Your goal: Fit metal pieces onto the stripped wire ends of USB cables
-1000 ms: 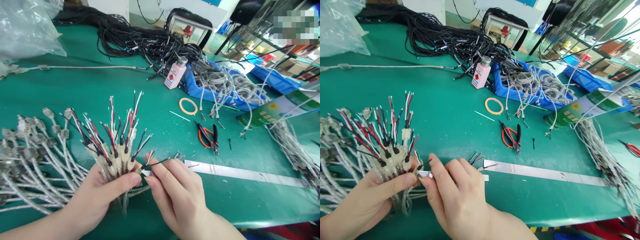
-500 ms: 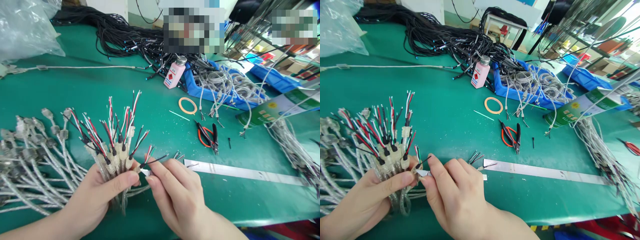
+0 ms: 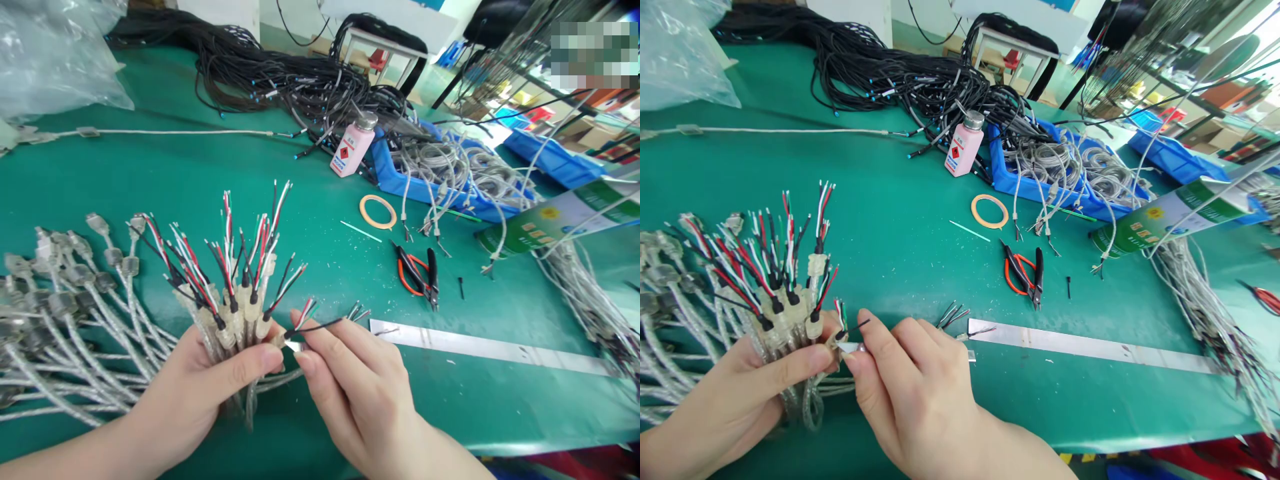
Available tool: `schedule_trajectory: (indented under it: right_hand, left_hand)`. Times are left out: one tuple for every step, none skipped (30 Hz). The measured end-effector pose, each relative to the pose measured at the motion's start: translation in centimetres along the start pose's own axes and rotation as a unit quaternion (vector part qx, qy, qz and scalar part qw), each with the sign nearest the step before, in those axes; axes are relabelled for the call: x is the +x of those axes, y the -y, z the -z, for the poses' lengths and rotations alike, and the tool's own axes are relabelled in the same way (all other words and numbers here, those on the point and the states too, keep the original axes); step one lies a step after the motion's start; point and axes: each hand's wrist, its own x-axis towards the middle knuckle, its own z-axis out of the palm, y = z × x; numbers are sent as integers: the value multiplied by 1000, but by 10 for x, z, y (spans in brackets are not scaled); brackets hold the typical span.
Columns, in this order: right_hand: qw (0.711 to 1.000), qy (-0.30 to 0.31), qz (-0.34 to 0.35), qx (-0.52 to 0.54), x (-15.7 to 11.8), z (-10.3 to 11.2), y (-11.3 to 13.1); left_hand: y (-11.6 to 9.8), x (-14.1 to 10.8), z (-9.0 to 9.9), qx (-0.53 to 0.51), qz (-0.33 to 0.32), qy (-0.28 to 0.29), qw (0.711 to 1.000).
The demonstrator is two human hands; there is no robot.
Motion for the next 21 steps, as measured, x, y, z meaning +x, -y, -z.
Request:
schedule_trajectory:
  right_hand:
    - [1000,0,1,0,0,0,0]
    - [1000,0,1,-2,0,0,0]
    - [1000,0,1,-4,-1,-1,0]
    - [1000,-3,3,-7,-1,-1,0]
    - [1000,-8,8,-10,-1,-2,0]
    - [1000,-13,12,-12,-1,-2,0]
    - [1000,-17,15,-15,-1,-2,0]
    - [1000,-19,18,-17,-1,-2,0]
    - [999,-19,18,-19,-1,-3,0]
    - [999,-18,18,-21,-1,-3,0]
    - [999,-17,17,-24,-1,-2,0]
    - [999,-18,16,-26,-1,-2,0]
    - [999,-19,15,-28,-1,-2,1]
    - [999,-22,15,-30,-1,-3,1]
    - [999,-26,15,-34,-1,-3,1]
    - [999,-31,16,-38,-1,-3,1]
    - [998,-34,17,-41,-1,-4,1]
    - [998,-38,19,-44,-1,-4,1]
    - [998,-41,20,-47,-2,-4,1]
    - [998,-43,21,-49,-2,-5,1]
    - [997,-44,21,-51,-2,-5,1]
  left_hand:
    - [0,0,0,-1,-1,2,1000]
    - [0,0,0,-1,-1,3,1000]
    - [0,0,1,-1,-2,4,1000]
    - [0,0,1,-1,-3,7,1000]
    - [0,1,1,0,-4,12,1000]
    - [-1,1,1,1,-7,15,1000]
    - [-1,1,1,1,-9,18,1000]
    - [-1,1,1,0,-10,17,1000]
    - [-1,1,0,-1,-11,14,1000]
    - [-1,1,0,-2,-9,10,1000]
    - [0,1,0,-2,-7,5,1000]
    - [0,1,0,0,-5,2,1000]
    - [1,0,0,2,-2,-3,1000]
    - [1,0,-1,4,-2,-9,1000]
    - [1,-1,-1,5,-3,-11,1000]
    - [2,-1,-1,6,-4,-13,1000]
    - [2,-1,-1,7,-3,-14,1000]
    - [2,-2,-1,9,-5,-11,1000]
    - [2,-1,0,13,-6,-8,1000]
    - [2,-1,0,18,-7,-7,1000]
    - [2,-1,0,22,-7,-10,1000]
